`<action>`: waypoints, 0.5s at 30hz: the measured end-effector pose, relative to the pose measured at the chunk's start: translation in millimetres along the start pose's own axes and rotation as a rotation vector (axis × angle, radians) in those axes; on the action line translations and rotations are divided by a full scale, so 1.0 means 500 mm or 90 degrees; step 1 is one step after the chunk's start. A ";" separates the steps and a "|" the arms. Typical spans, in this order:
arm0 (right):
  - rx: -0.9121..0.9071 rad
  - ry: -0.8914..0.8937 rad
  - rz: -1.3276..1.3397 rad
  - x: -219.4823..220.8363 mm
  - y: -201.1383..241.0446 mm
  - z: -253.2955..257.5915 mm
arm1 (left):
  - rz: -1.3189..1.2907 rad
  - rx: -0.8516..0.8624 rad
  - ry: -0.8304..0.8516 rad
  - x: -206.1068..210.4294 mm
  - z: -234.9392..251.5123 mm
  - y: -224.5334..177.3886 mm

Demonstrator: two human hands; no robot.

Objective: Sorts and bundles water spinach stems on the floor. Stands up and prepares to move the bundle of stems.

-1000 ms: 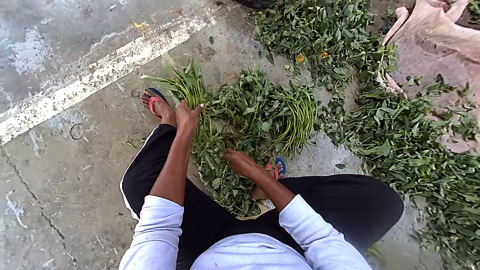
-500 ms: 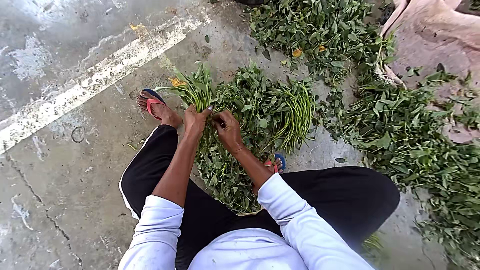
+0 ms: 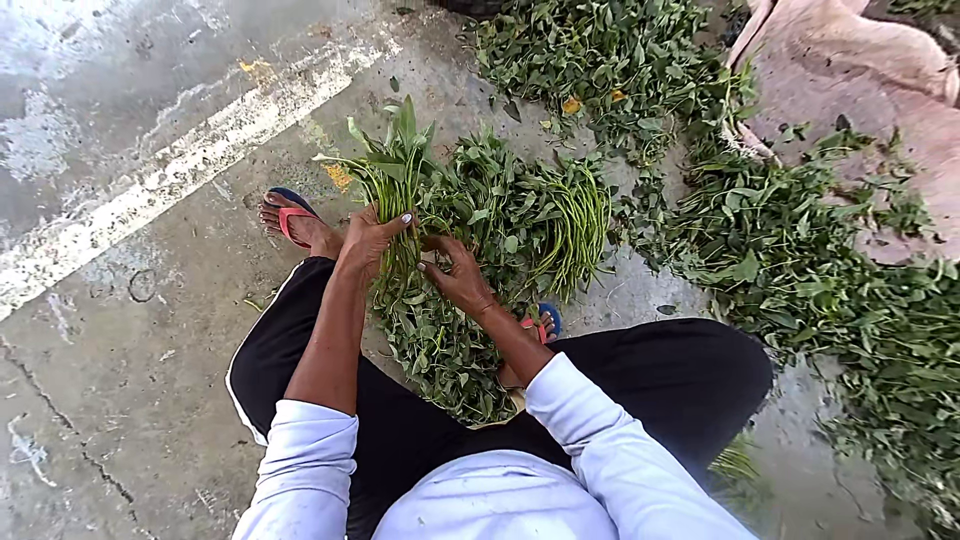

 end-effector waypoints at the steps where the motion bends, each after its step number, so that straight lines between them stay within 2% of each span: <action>1: 0.020 -0.002 0.079 0.000 -0.002 0.002 | -0.013 0.002 0.004 0.001 0.000 0.001; 3: 0.042 -0.008 0.230 0.000 0.000 0.008 | -0.028 0.009 0.012 0.004 0.001 0.004; 6: 0.083 -0.011 0.311 -0.002 0.003 0.013 | -0.032 0.017 0.019 0.011 0.000 0.001; 11: 0.063 -0.014 0.291 0.010 0.015 0.013 | -0.018 0.007 0.021 0.022 -0.009 0.002; 15: -0.001 -0.081 0.202 0.009 0.022 0.002 | 0.002 -0.018 -0.032 0.024 -0.018 0.003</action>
Point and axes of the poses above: each hand's wrist, its own z-axis towards the middle knuckle, its own x-axis out of the palm, y = z × x, the point moved 5 cm from there along z, towards the middle knuckle, and after that the axes turned 6 degrees about x, right-handed, at the moved point
